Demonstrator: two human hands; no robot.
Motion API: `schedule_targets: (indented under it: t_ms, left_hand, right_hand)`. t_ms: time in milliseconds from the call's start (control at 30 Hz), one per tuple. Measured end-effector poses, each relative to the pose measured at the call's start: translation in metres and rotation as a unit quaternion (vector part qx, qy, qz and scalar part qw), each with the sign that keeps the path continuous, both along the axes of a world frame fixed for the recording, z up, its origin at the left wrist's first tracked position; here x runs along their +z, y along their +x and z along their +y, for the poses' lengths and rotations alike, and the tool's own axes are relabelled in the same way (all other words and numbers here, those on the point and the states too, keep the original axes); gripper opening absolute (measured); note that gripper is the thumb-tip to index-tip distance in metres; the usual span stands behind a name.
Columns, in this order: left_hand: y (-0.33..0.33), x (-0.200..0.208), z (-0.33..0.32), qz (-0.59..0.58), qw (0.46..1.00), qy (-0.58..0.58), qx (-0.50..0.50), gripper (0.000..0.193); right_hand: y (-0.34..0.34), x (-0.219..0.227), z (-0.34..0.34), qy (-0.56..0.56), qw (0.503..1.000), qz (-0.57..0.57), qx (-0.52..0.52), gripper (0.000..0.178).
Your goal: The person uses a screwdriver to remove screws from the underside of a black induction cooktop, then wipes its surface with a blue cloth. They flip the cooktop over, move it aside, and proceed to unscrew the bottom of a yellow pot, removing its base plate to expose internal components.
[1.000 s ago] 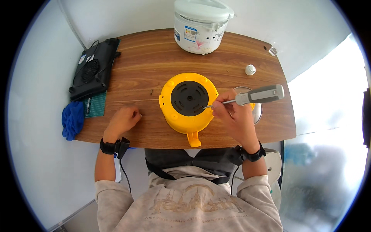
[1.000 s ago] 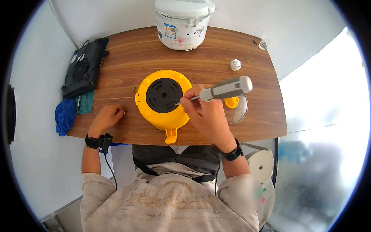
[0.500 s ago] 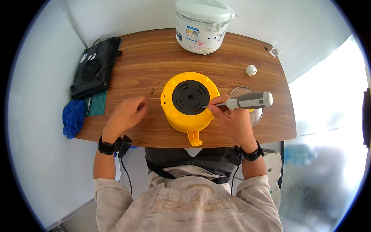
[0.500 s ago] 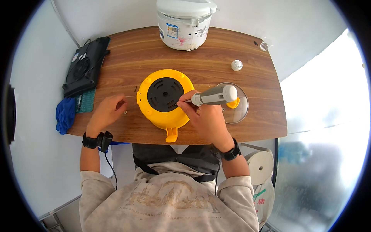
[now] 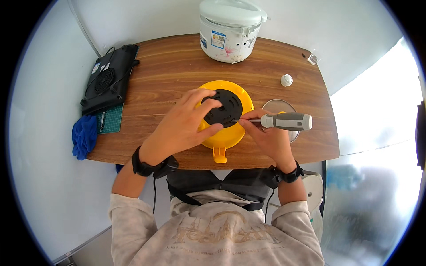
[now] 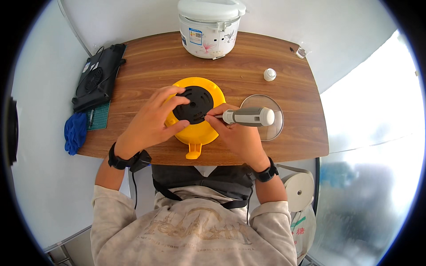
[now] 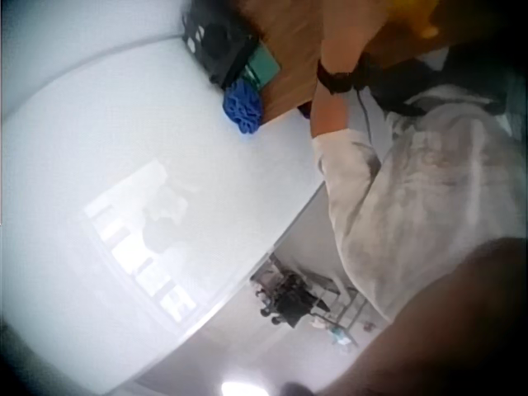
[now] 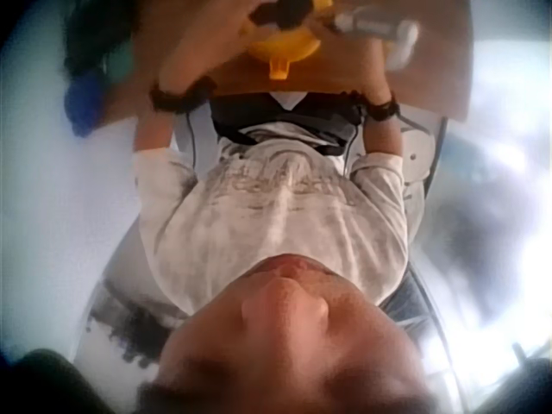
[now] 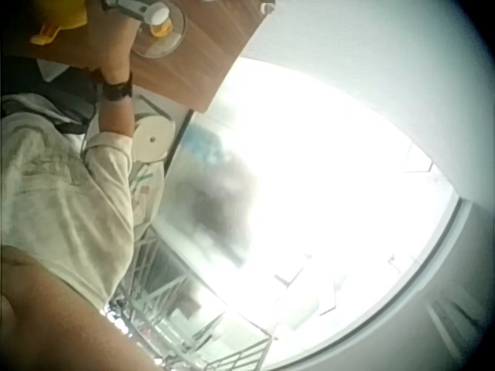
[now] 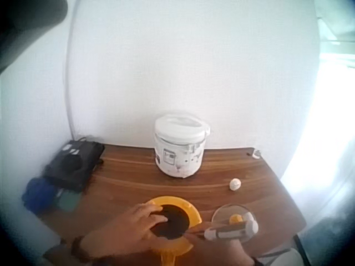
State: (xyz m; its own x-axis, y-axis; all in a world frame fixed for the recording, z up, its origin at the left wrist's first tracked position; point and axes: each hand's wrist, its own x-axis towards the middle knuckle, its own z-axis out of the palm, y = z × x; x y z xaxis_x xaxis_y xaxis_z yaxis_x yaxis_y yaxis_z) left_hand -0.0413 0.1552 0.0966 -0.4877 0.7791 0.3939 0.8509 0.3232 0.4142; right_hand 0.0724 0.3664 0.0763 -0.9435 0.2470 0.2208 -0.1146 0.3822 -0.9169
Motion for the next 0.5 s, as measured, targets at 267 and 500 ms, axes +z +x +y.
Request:
schedule_targets:
  t_ms: [267, 500]
  left_hand:
    - [-0.011, -0.026, 0.029, -0.054, 0.995, 0.020, -0.086, 0.028]
    - [-0.006, -0.028, 0.030, -0.040, 0.997, 0.025, -0.061, 0.021]
  right_hand:
    - [-0.001, 0.006, 0.008, -0.034, 0.998, -0.045, 0.015, 0.014]
    - [0.020, 0.027, 0.022, -0.204, 0.973, 0.103, 0.026, 0.032]
